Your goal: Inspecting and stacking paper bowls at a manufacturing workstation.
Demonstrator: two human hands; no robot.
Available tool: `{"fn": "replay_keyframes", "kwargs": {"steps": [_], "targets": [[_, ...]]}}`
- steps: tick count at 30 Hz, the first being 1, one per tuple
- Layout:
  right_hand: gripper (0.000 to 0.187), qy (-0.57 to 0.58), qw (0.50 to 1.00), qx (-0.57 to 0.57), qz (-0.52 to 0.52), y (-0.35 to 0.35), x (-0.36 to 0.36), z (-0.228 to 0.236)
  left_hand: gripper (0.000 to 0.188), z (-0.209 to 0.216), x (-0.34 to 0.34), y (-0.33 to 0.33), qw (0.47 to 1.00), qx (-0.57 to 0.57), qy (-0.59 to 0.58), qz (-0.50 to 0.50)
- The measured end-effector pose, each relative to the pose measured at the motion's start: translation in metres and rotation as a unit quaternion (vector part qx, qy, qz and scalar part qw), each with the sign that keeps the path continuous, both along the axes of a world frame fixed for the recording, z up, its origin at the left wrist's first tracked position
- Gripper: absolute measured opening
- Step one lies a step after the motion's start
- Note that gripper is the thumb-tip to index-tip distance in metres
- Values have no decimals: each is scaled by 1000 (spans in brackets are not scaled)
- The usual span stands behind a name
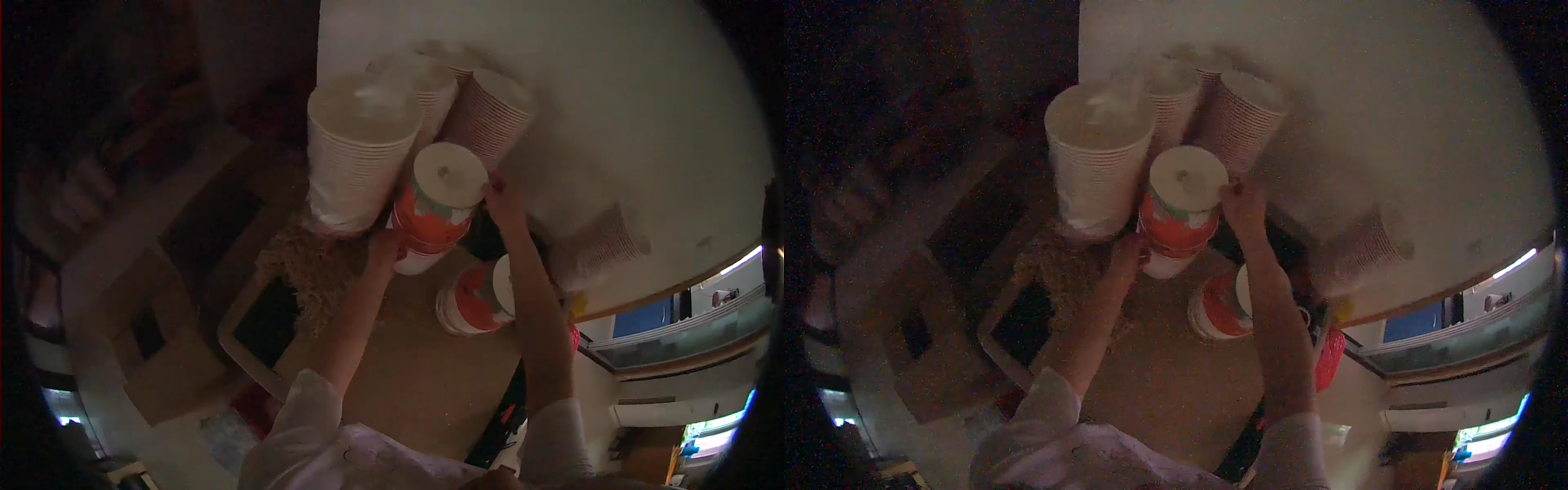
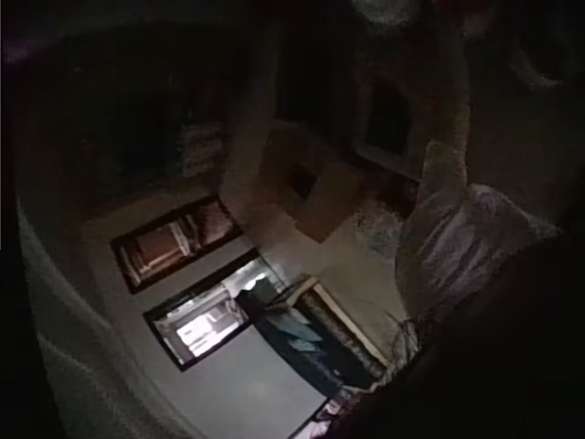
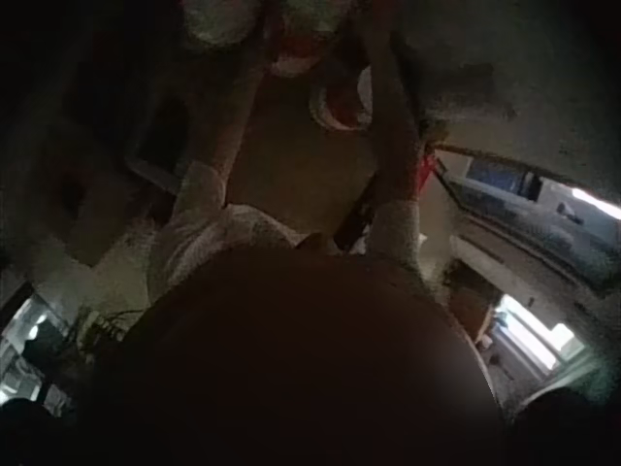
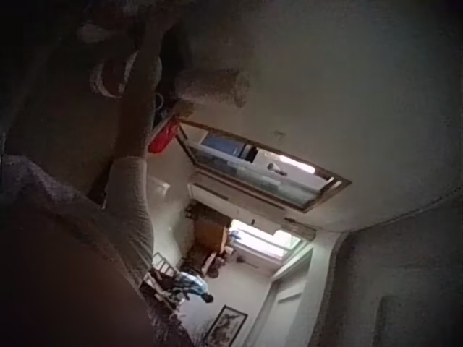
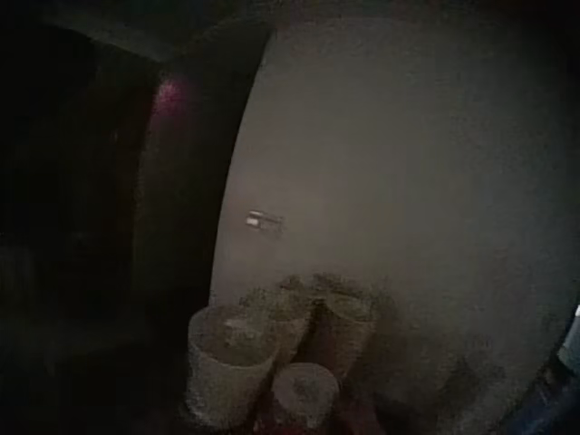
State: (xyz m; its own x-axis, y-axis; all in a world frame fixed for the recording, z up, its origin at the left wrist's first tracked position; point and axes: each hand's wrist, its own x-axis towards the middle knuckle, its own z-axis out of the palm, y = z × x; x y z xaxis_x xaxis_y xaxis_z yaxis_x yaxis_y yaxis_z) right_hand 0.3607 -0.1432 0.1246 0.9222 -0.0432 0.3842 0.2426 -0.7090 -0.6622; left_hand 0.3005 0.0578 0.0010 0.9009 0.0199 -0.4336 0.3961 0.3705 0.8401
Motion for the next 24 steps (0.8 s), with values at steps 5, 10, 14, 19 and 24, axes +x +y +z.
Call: {"fn": "replay_keyframes", "kwargs": {"steps": [5, 10, 14, 19, 24], "targets": [[30, 2, 997, -14, -71, 14, -73, 78, 12, 48, -26, -1, 977, -82, -184, 70], [29, 4, 985, 144, -92, -9, -218, 53, 23, 118, -113, 22, 940, -303, -144, 55], [26, 146, 960, 239, -4, -61, -307, -44, 23, 134, -167, 41, 854, 280, -269, -346], [27, 264, 856, 439, -76, -54, -387, -108, 12, 2, -251, 20, 599, 418, -419, -539], [26, 304, 897, 307, -96, -45, -416, -159, 11, -22, -290, -14, 480, 459, -513, -544]]}}
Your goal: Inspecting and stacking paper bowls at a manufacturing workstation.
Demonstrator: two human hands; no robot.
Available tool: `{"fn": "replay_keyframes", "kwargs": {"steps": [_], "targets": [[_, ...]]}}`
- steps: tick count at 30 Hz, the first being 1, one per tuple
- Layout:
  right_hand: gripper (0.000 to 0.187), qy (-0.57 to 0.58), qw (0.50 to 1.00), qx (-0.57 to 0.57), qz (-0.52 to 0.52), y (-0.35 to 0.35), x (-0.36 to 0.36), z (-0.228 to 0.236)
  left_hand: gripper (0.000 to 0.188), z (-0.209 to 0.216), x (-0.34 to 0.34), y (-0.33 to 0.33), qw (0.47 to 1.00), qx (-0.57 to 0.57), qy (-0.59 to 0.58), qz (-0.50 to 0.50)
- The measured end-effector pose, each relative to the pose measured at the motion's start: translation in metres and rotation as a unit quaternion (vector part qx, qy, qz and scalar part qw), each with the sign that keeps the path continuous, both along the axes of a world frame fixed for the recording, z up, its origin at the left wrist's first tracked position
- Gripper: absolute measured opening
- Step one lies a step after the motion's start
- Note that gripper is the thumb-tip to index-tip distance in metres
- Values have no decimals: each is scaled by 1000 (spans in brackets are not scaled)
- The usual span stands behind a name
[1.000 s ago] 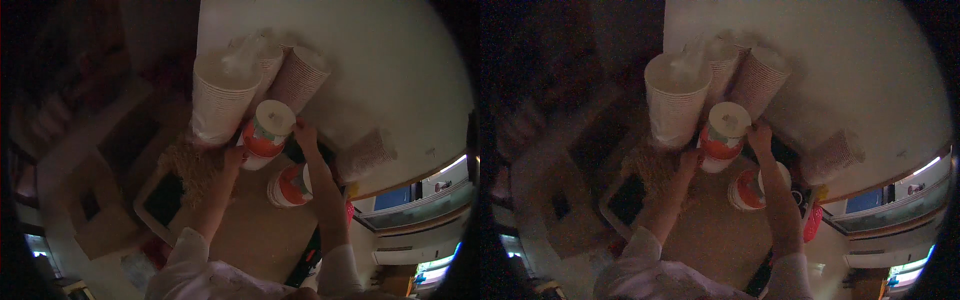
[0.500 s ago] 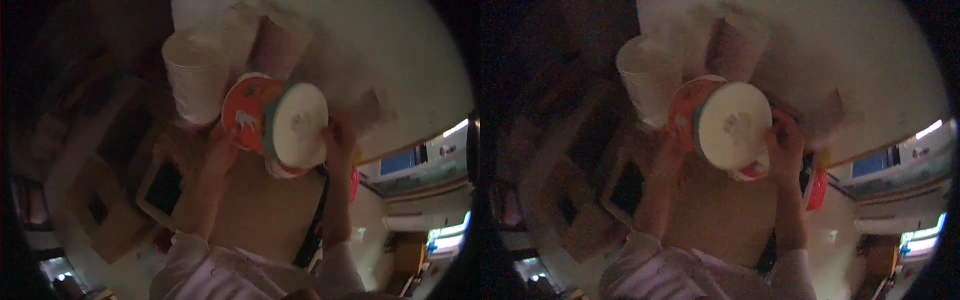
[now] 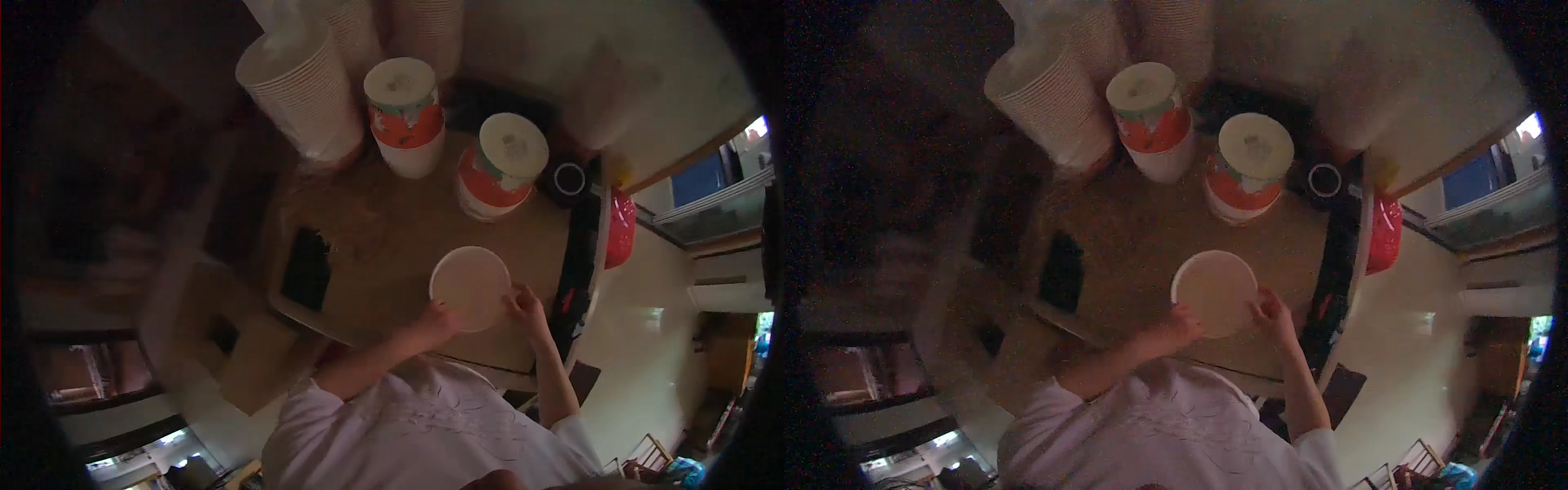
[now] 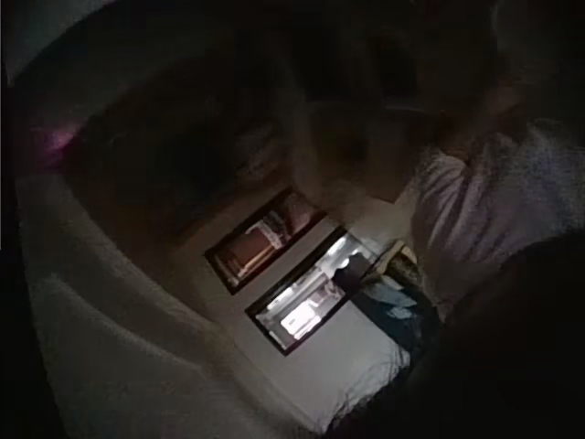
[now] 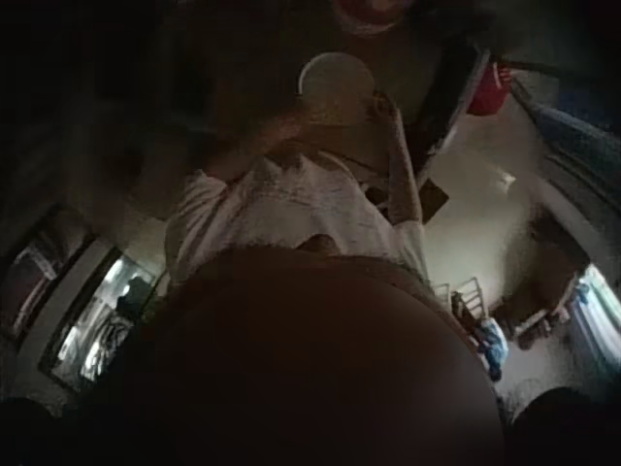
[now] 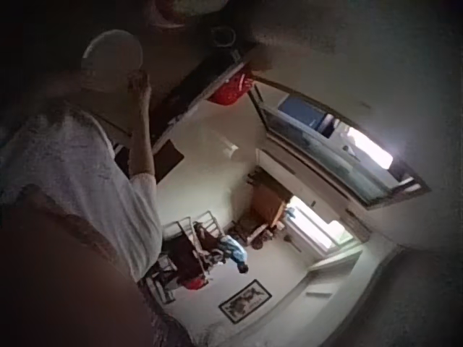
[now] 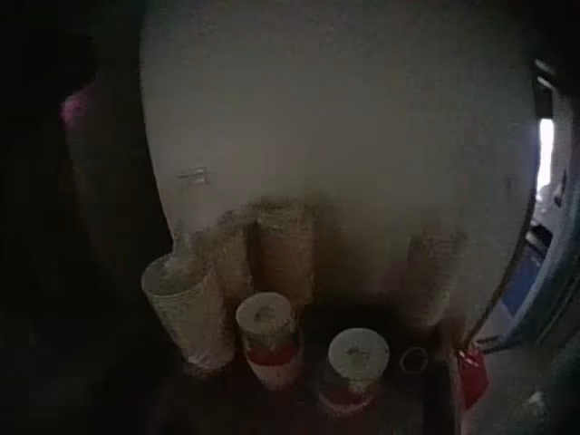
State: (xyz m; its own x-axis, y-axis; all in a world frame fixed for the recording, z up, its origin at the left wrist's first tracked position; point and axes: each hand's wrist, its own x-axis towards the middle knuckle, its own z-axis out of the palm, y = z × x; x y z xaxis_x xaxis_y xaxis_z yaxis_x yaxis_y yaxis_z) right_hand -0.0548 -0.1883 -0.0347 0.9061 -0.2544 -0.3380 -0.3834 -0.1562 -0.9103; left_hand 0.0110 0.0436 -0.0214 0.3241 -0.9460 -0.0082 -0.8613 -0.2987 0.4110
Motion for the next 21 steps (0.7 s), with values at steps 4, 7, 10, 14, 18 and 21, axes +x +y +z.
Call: {"fn": "replay_keyframes", "kwargs": {"steps": [4, 7, 10, 14, 18, 21], "targets": [[17, 102, 993, -61, -4, 8, 4, -4, 13, -30, -13, -8, 995, -59, -66, 52], [17, -100, 986, -17, -129, -1, -5, -54, 15, 12, -7, -22, 939, -306, 88, 134], [18, -19, 980, 91, -177, 7, 3, -24, 15, -24, 11, 5, 855, -356, 183, 329], [24, 65, 984, -146, -79, 25, 16, 38, 20, -93, 80, 77, 732, -409, 243, 488], [30, -123, 973, -58, -186, 4, -7, 18, 21, -41, 140, 90, 822, -117, 19, 558], [28, -83, 971, -135, -177, 0, -14, 15, 18, -59, 174, 117, 853, -84, -66, 510]]}}
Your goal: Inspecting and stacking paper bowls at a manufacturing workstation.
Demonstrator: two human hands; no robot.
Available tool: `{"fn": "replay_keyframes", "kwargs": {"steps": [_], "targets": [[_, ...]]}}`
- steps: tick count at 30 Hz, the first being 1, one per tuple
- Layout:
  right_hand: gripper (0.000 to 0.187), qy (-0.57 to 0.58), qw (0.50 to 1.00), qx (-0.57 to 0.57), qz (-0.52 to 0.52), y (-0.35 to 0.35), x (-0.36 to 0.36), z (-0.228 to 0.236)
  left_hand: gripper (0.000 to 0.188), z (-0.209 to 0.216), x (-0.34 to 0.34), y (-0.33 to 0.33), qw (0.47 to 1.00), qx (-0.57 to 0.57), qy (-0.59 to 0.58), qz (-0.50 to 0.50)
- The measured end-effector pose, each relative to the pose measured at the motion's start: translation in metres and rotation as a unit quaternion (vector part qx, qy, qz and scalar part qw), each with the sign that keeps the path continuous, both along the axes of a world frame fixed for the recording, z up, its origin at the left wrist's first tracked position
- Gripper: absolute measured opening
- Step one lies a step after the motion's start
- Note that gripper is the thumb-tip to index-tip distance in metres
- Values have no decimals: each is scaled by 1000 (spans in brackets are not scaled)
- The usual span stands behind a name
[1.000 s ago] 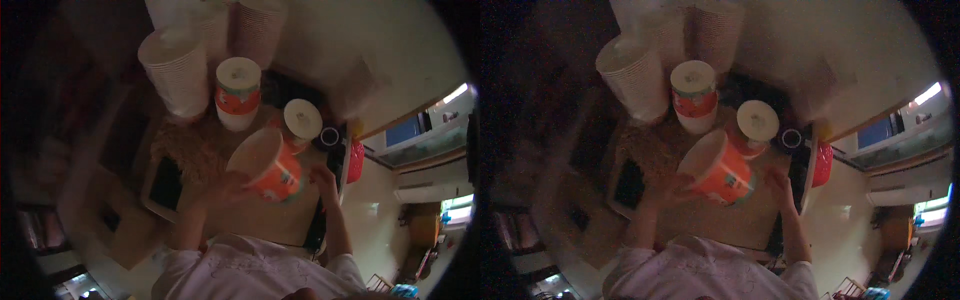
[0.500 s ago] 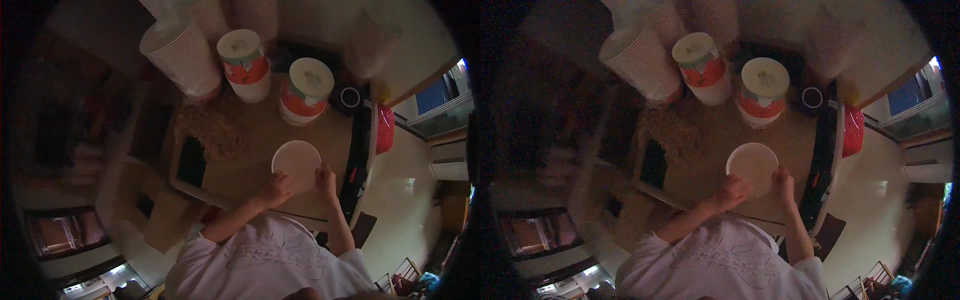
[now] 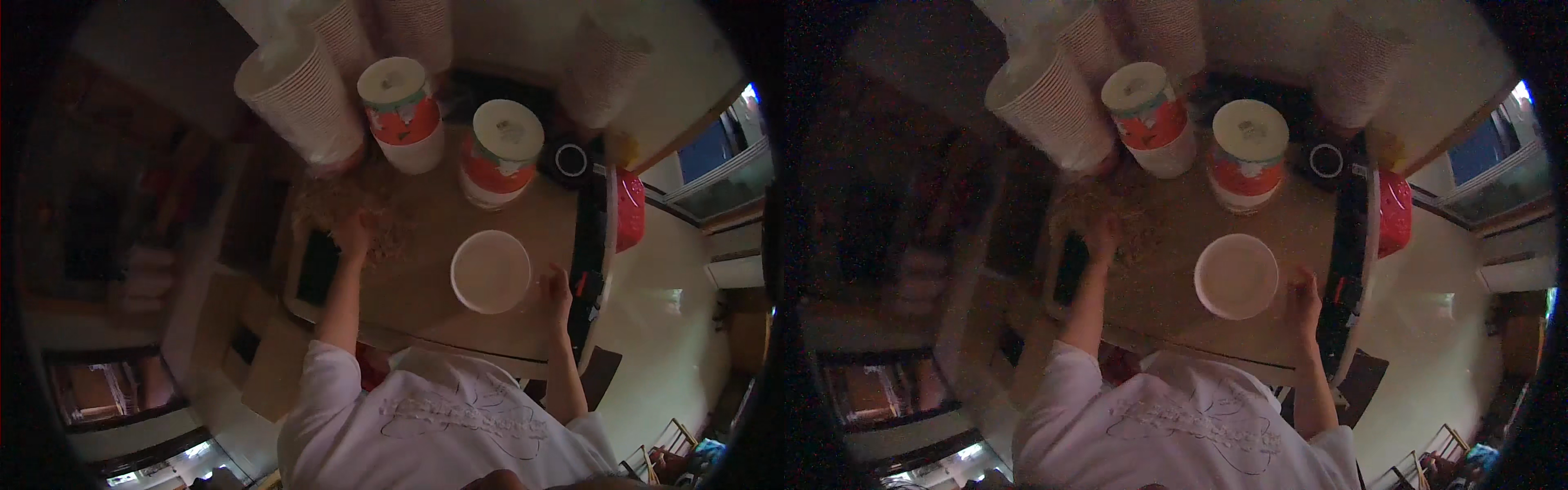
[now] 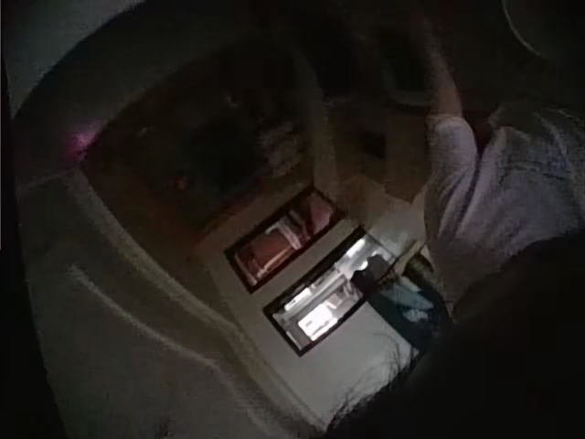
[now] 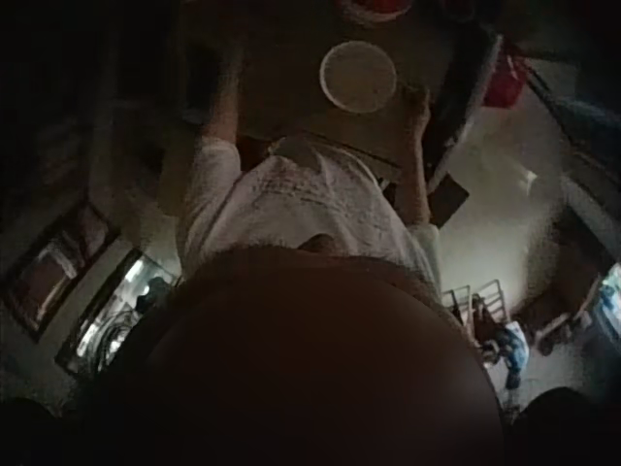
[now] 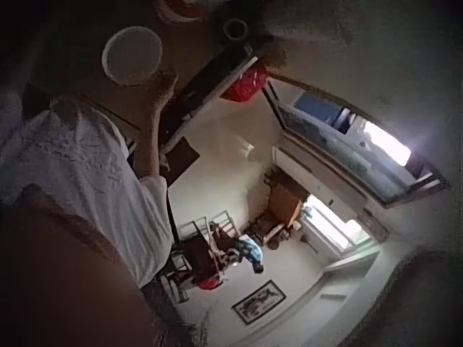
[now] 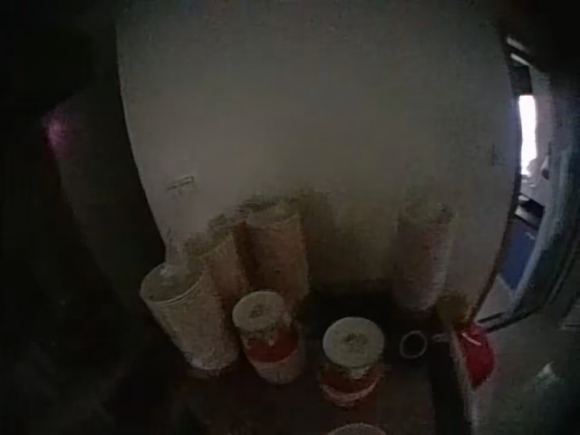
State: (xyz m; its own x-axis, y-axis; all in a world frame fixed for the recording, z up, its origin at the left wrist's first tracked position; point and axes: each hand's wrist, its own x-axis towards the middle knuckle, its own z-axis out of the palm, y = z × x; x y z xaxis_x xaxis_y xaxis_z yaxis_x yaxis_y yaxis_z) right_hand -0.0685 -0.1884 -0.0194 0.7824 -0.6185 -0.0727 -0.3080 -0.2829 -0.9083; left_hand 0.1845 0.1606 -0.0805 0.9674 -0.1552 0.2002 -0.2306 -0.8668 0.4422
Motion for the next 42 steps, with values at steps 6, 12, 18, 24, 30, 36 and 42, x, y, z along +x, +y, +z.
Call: {"fn": "replay_keyframes", "kwargs": {"steps": [6, 12, 18, 24, 30, 36, 42], "targets": [[24, 39, 999, -34, 3, -3, -19, -10, 32, -14, 14, 11, 995, -9, 97, 4], [18, -101, 898, 422, -75, 14, -58, -28, 29, 32, -64, -17, 985, 87, -96, -112], [16, -11, 937, 289, 193, 92, -65, -25, 11, 5, -197, -25, 963, -92, 199, -158], [25, 240, 851, 356, 302, 130, -47, -35, 9, -6, -266, -59, 929, -236, 204, -199], [23, 130, 815, 533, 185, 124, -42, -16, 9, 51, -256, -72, 926, -222, 267, -149], [24, 118, 877, 451, 115, 113, -45, -19, 8, 27, -270, -70, 940, -130, 219, -227], [27, 197, 857, 450, 154, 89, -54, -35, 7, 53, -259, -85, 929, -170, 297, -139]]}}
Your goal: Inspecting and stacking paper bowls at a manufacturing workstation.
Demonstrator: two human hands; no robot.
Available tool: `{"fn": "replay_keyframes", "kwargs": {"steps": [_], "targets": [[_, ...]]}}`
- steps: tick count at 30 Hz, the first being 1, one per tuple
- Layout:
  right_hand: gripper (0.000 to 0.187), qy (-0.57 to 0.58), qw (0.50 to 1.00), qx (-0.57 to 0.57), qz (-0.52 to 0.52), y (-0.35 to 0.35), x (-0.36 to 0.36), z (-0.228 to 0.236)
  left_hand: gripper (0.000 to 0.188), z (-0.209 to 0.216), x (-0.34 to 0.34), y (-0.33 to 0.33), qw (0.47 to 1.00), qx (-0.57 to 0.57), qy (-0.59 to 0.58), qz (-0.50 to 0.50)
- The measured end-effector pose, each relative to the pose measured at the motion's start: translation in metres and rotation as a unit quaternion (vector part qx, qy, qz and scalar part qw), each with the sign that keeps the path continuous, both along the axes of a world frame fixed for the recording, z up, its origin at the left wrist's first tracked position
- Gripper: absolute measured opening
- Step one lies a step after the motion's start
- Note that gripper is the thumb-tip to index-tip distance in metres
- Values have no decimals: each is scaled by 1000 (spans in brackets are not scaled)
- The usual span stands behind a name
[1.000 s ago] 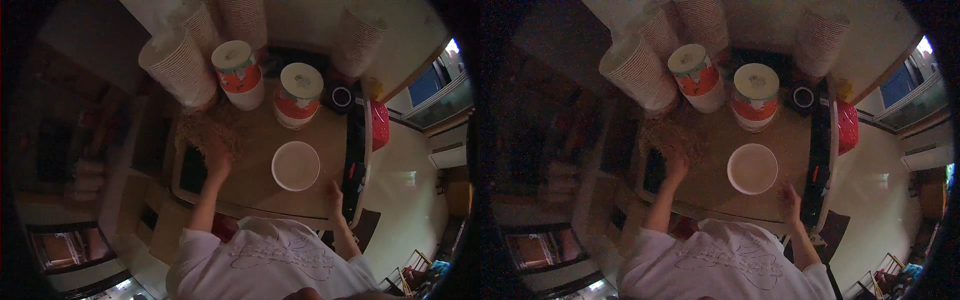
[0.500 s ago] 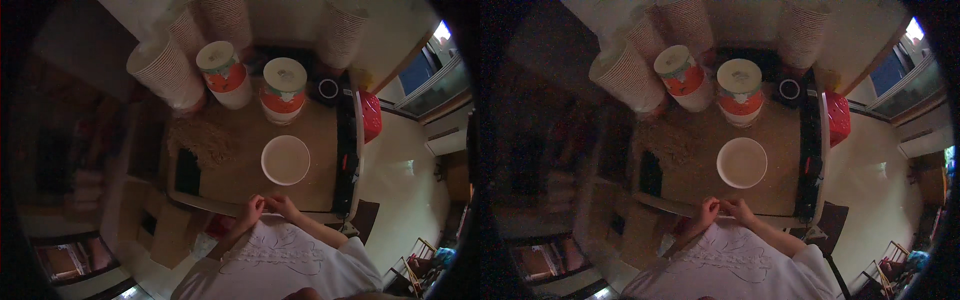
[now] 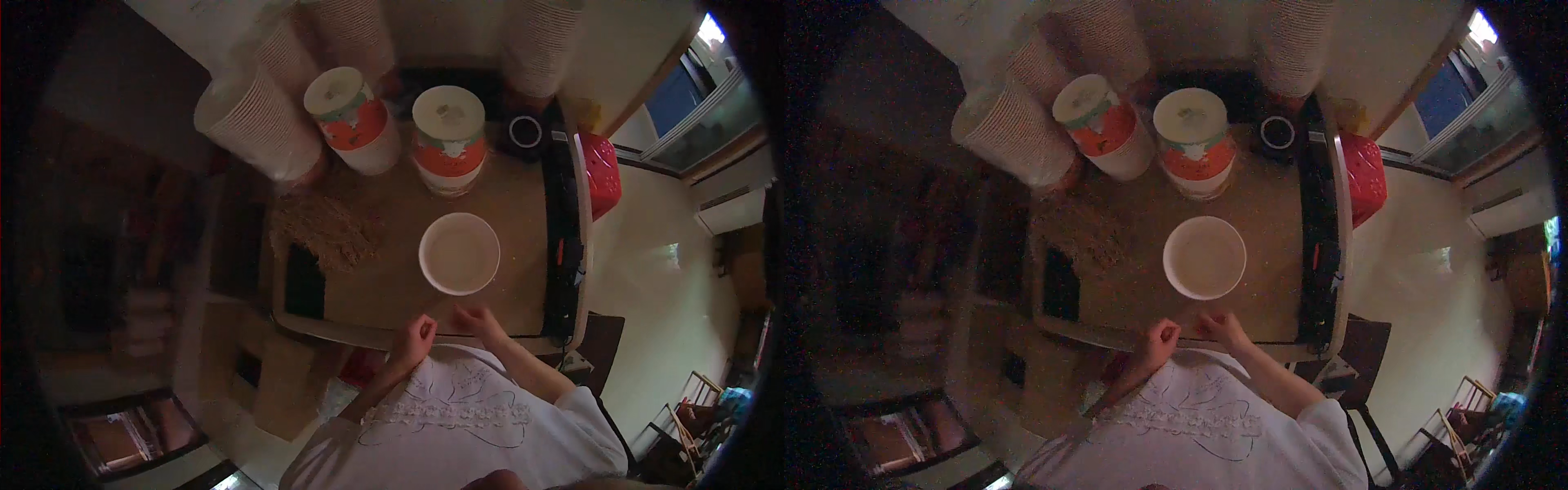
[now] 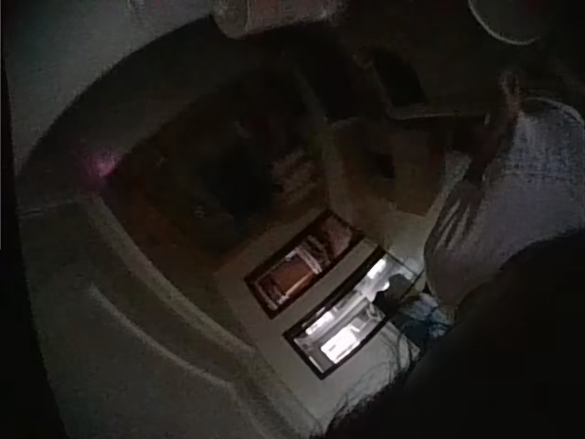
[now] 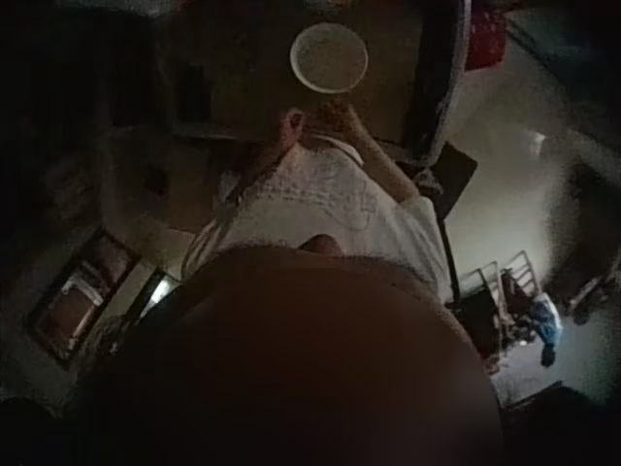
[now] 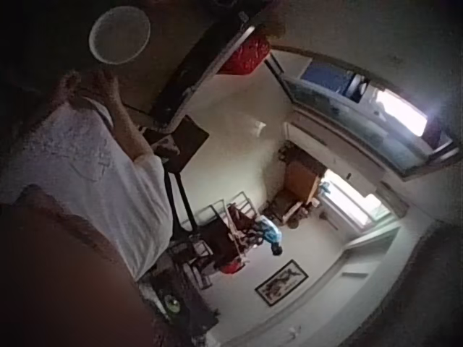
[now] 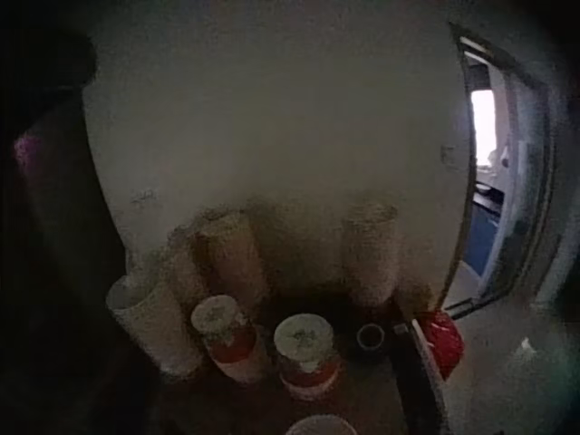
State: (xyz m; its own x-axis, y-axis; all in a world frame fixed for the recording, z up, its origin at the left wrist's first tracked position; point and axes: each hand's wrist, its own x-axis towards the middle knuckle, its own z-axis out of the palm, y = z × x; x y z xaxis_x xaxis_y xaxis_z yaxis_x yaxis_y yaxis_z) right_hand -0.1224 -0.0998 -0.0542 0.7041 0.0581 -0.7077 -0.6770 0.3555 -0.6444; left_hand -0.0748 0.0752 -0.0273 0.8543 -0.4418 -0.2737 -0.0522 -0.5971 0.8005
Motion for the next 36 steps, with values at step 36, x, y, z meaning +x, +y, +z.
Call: {"fn": "replay_keyframes", "kwargs": {"steps": [36], "targets": [[16, -54, 982, 154, -97, -2, 7, 31, 10, 13, 3, -23, 976, 23, -146, -158]]}}
